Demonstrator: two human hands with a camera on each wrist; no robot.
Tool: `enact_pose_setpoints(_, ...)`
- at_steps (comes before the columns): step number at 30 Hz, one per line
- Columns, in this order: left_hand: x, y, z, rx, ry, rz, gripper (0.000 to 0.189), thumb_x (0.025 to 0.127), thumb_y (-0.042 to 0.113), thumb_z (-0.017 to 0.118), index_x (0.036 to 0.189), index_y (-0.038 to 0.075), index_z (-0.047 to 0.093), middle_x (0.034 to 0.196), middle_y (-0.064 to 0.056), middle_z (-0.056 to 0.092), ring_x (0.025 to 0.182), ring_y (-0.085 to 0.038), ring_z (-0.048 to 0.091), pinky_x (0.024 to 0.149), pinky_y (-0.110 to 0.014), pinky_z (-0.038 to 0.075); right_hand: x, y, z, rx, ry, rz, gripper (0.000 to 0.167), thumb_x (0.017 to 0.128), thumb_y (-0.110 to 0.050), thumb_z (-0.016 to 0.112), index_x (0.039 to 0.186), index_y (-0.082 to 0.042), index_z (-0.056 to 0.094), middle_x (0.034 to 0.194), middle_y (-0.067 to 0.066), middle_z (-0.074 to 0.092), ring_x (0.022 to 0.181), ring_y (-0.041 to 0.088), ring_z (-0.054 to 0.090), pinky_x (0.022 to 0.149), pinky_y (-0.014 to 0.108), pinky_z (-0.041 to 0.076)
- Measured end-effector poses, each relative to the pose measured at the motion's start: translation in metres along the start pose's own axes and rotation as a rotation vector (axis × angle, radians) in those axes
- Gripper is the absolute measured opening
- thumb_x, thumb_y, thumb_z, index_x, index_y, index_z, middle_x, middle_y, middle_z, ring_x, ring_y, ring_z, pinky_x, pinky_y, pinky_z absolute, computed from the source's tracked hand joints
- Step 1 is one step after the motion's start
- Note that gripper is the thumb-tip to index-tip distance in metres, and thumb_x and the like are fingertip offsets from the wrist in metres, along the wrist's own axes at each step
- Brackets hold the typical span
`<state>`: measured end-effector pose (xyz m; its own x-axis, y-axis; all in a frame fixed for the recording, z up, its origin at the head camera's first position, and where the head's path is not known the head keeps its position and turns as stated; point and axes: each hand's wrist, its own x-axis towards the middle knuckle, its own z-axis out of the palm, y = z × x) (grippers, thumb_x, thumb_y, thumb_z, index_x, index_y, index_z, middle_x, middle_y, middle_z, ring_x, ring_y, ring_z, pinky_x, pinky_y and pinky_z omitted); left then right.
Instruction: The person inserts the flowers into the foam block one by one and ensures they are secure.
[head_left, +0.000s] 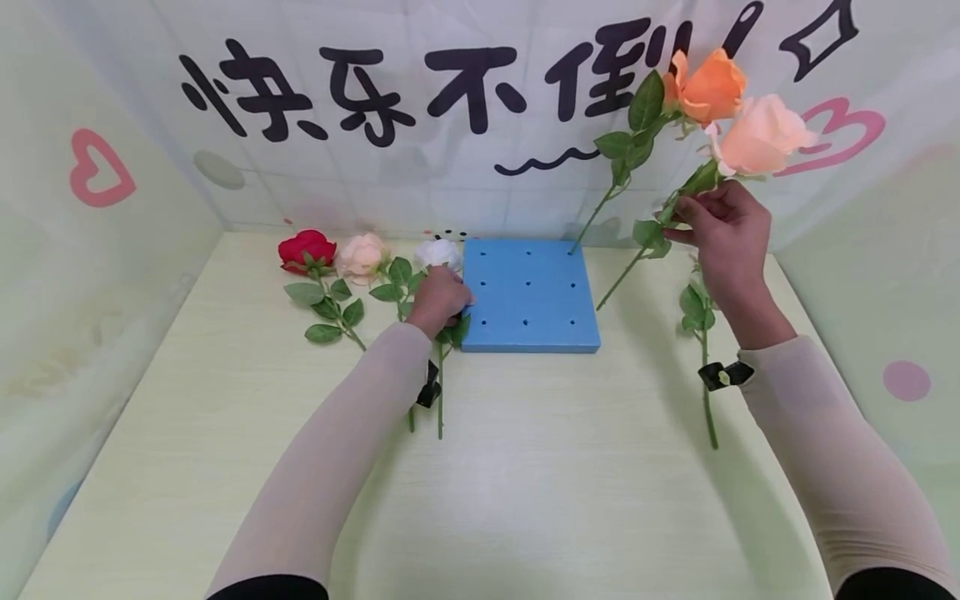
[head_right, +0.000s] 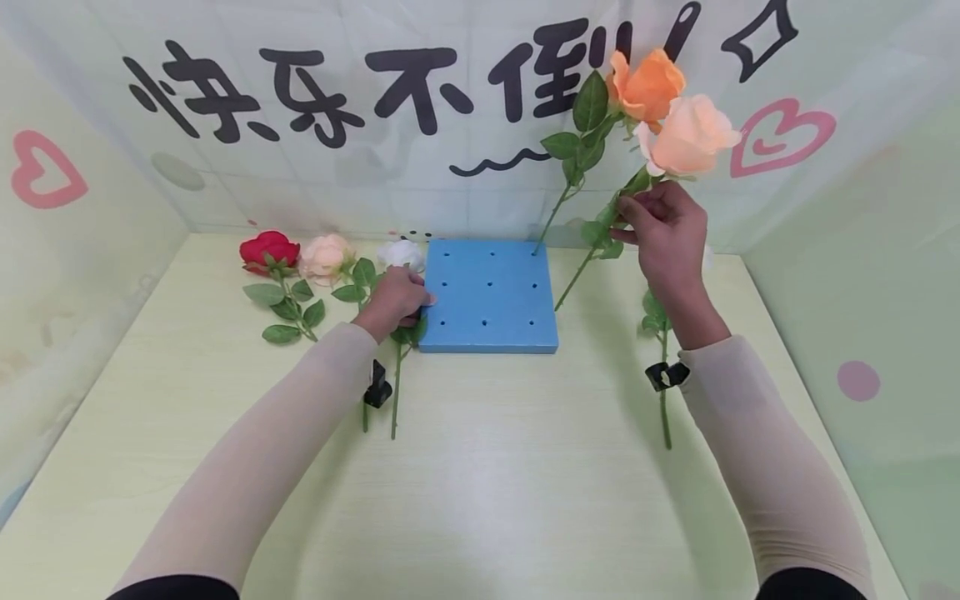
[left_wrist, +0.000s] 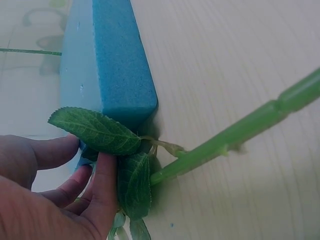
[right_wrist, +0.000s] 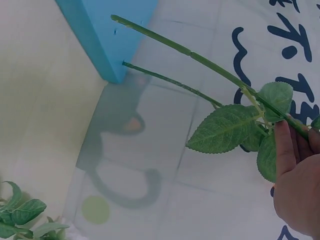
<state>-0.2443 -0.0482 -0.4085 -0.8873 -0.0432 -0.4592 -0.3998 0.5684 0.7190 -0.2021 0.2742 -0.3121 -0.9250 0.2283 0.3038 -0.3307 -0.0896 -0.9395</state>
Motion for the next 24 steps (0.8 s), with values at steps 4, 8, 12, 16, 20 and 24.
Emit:
enact_pose_setpoints(4,0.001,0.0,0.0,0.002,0.0,-0.007,0.011,0.091,0.01,0.065,0.094,0.008,0.054,0.095,-0.007,0.053,0.083,-0.022,0.057,0.069,-0.036,0.055,0.005,-0.002,0.009,0.023,-0.026,-0.024,0.023,0.084,-0.005,0.074,0.102,0.002,0.062,0.089,0.011,0.07,0.076,0.019,0.071,0.067,0.033,0.057)
enact_pose_setpoints(8,0.001,0.0,0.0,0.014,0.0,-0.015,0.018,0.091,0.01,0.065,0.107,0.006,0.058,0.105,-0.008,0.056,0.09,-0.023,0.059,0.073,-0.037,0.056,0.01,-0.001,0.015,0.047,-0.044,-0.033,0.022,0.083,-0.004,0.075,0.099,0.004,0.063,0.089,0.012,0.072,0.077,0.02,0.072,0.068,0.034,0.057)
enact_pose_setpoints(12,0.002,0.0,0.0,0.016,-0.003,-0.019,0.019,0.091,0.01,0.065,0.108,0.006,0.058,0.106,-0.009,0.057,0.09,-0.023,0.059,0.073,-0.037,0.056,0.014,0.004,0.019,0.047,-0.036,-0.014,0.02,0.082,-0.004,0.075,0.095,0.004,0.063,0.088,0.012,0.072,0.076,0.019,0.073,0.068,0.033,0.057)
enact_pose_setpoints(16,0.001,0.001,0.0,0.019,-0.002,-0.015,0.016,0.091,0.01,0.065,0.105,0.007,0.058,0.104,-0.008,0.056,0.089,-0.023,0.059,0.071,-0.036,0.056,0.017,0.01,0.024,0.037,-0.037,-0.013,0.016,0.083,-0.003,0.074,0.093,0.002,0.062,0.087,0.011,0.072,0.076,0.019,0.073,0.068,0.032,0.057)
enact_pose_setpoints(20,0.002,0.0,0.0,0.021,-0.001,-0.012,0.015,0.092,0.01,0.065,0.086,0.01,0.051,0.088,-0.005,0.049,0.077,-0.021,0.054,0.065,-0.035,0.053,0.02,0.014,0.028,0.026,-0.043,-0.022,0.011,0.085,-0.001,0.072,0.091,0.001,0.062,0.086,0.011,0.071,0.075,0.018,0.072,0.066,0.03,0.058)
enact_pose_setpoints(24,0.003,0.0,0.001,0.015,-0.005,-0.005,0.036,0.092,0.01,0.063,0.073,0.015,0.034,0.077,-0.003,0.035,0.067,-0.02,0.044,0.06,-0.035,0.047,0.023,0.018,0.032,0.006,-0.038,-0.034,0.008,0.086,0.001,0.07,0.089,0.001,0.062,0.086,0.013,0.071,0.074,0.018,0.072,0.065,0.029,0.058)
